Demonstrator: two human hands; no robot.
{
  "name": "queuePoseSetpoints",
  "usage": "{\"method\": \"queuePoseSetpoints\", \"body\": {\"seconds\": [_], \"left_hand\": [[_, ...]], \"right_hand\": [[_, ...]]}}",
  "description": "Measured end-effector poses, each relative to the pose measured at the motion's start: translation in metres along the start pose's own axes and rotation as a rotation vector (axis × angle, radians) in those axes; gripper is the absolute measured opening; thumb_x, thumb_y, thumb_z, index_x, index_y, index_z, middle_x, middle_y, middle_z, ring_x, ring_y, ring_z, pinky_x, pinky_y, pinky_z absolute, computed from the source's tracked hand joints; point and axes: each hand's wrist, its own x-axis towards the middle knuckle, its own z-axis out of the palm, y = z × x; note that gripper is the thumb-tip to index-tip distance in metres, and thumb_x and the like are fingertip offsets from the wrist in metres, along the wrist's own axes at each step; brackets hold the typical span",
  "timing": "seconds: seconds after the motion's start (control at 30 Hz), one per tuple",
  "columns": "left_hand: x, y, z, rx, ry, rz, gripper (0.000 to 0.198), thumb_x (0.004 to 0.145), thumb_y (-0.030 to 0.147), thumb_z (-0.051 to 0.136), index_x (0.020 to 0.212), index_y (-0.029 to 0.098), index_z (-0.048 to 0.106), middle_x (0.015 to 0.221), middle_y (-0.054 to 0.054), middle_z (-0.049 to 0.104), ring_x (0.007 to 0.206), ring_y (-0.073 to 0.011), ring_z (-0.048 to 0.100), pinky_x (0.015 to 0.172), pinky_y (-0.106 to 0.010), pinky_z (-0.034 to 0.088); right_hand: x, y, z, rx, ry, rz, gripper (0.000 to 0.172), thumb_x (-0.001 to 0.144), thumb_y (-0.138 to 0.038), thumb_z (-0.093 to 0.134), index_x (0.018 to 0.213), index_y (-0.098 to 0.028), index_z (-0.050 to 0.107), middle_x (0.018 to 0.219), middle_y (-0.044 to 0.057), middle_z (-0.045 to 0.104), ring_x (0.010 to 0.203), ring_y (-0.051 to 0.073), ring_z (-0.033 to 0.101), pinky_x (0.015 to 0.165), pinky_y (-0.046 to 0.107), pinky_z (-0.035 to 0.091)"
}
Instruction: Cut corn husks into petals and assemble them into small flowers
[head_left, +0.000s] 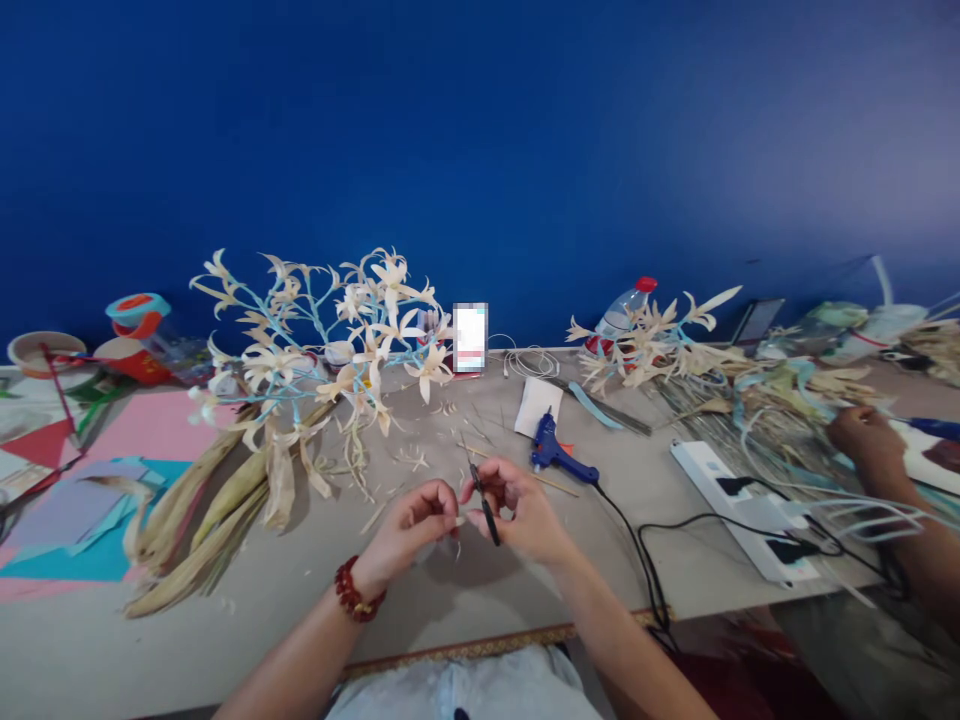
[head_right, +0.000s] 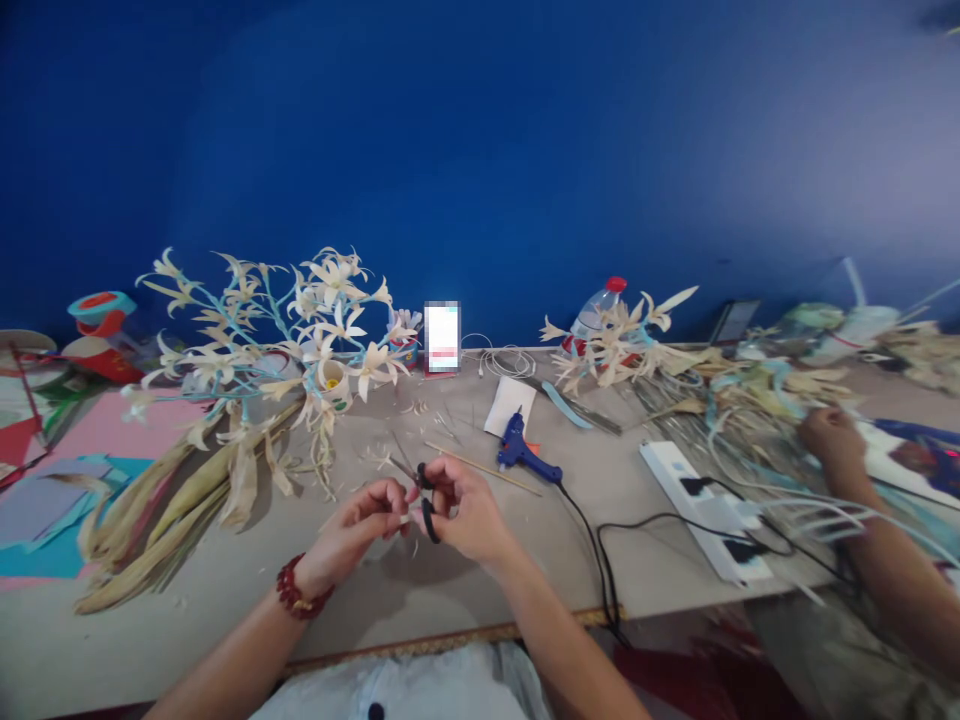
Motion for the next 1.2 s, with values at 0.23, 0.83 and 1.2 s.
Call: {"method": "queuePoseSetpoints", "body": {"seconds": [0.23, 0.83, 1.2], "left_hand": [[0.001, 0.002, 0.002, -0.084, -0.01, -0.022, 0.017, 0.077, 0.028, 0.07, 0.077, 0.015, 0.059, 0.074, -0.001, 0.057, 0.062, -0.0108, 0.05, 0.059, -0.022, 0.035], [0.002, 0.001, 0.011, -0.17, 0.173, 0.044, 0.013, 0.077, 0.026, 0.071, 0.08, 0.016, 0.065, 0.076, -0.003, 0.06, 0.07, -0.0131, 0.055, 0.07, -0.025, 0.043], [0.001, 0.013, 0.005, -0.261, 0.256, 0.097, 0.011, 0.074, 0.024, 0.074, 0.078, 0.017, 0.066, 0.081, -0.001, 0.058, 0.074, -0.0117, 0.055, 0.074, -0.024, 0.044]], "right_hand": [[-0.005, 0.011, 0.006, 0.062, 0.018, 0.054, 0.025, 0.065, -0.016, 0.066, 0.081, -0.021, 0.047, 0.073, -0.003, 0.063, 0.046, 0.006, 0.044, 0.046, 0.019, 0.035], [-0.003, 0.021, 0.029, 0.174, 0.226, 0.003, 0.031, 0.068, -0.029, 0.074, 0.085, -0.021, 0.049, 0.074, -0.001, 0.061, 0.056, 0.011, 0.053, 0.052, 0.022, 0.044], [-0.025, 0.021, -0.002, -0.473, 0.046, -0.089, 0.032, 0.07, -0.039, 0.074, 0.088, -0.02, 0.055, 0.068, -0.003, 0.059, 0.049, 0.009, 0.044, 0.045, 0.021, 0.033]]}}
